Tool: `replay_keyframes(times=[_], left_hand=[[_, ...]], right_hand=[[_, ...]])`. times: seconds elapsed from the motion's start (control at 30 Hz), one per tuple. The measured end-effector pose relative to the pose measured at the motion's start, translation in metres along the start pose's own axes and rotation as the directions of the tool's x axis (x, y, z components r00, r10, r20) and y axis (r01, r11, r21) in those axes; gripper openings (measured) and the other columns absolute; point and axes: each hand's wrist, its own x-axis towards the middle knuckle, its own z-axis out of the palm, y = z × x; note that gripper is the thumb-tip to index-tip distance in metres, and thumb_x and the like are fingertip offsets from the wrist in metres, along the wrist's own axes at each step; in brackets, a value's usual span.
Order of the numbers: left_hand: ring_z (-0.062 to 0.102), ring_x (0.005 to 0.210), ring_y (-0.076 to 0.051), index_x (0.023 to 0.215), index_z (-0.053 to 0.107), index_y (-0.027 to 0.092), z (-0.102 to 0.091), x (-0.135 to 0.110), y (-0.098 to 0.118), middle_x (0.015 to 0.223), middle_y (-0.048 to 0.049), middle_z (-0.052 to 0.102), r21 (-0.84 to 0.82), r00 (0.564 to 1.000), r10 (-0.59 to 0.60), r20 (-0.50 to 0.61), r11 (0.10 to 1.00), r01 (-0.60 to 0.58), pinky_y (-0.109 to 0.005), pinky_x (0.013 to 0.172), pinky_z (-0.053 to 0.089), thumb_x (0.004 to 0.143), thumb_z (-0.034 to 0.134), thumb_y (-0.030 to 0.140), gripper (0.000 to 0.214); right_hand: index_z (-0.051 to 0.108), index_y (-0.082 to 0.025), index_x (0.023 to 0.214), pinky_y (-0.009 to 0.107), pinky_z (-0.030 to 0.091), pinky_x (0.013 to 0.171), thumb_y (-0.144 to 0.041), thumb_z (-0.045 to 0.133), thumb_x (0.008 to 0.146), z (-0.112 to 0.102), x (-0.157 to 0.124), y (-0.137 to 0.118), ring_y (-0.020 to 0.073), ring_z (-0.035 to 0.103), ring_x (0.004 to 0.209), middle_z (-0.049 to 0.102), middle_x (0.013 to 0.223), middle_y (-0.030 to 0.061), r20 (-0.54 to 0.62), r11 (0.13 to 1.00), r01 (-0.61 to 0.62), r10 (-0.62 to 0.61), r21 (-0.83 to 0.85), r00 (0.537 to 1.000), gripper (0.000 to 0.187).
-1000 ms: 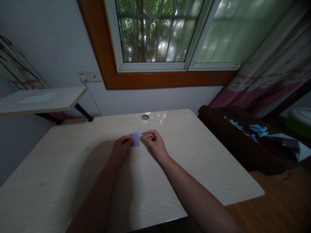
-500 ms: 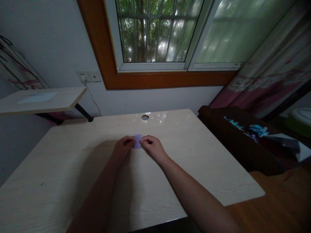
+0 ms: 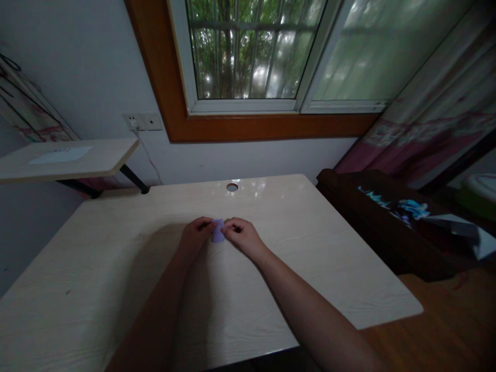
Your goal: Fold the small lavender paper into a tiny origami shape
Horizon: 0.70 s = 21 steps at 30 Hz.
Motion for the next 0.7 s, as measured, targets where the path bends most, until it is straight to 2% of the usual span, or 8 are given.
replay_keyframes(times=[0.23,0.4,0.57,0.7], left_hand=[[0.063,0.074,-0.016,0.096,0.073,0.018,0.0016,0.0008,0.0013,0.082,-0.0029,0.072,-0.076,1.0,-0.013,-0.009,0.997,0.012,-0.026,0.07,0.049,0.073,0.076,0.04,0.032],[0.062,0.072,-0.014,0.098,0.072,0.019,0.0016,0.0011,0.0002,0.079,-0.0004,0.067,-0.095,1.0,-0.002,-0.01,0.996,0.002,-0.024,0.068,0.049,0.073,0.076,0.037,0.031],[0.061,0.073,-0.013,0.101,0.072,0.019,0.0022,-0.001,0.0026,0.08,-0.0001,0.064,-0.056,0.999,0.033,0.005,0.998,-0.033,-0.024,0.067,0.049,0.073,0.075,0.031,0.031],[0.064,0.077,-0.016,0.101,0.071,0.019,0.0042,-0.0019,0.0025,0.09,-0.0028,0.069,-0.024,0.998,0.037,0.055,0.999,-0.036,-0.026,0.068,0.052,0.072,0.076,0.032,0.032]], right_hand=[[0.07,-0.017,0.078,0.026,0.044,0.064,-0.031,0.066,0.078,0.001,0.0003,0.0008,0.0137,0.057,0.065,0.067,0.075,0.002,-0.003,1.0,-0.006,0.006,0.001,1.0,0.014],[0.069,-0.018,0.078,0.025,0.044,0.064,-0.033,0.066,0.079,0.0012,0.0005,0.0028,0.0138,0.057,0.065,0.066,0.073,0.0015,-0.011,1.0,-0.023,0.023,0.001,1.0,0.016],[0.069,-0.017,0.079,0.025,0.043,0.062,-0.032,0.065,0.08,0.0008,0.0007,0.005,0.0131,0.055,0.064,0.065,0.073,0.0014,0.0,1.0,-0.013,0.013,0.012,1.0,0.016],[0.07,-0.018,0.077,0.025,0.041,0.061,-0.031,0.065,0.08,0.0006,-0.0001,0.0023,0.0126,0.053,0.063,0.064,0.072,0.0007,0.014,0.998,0.006,-0.005,-0.061,1.0,0.015]])
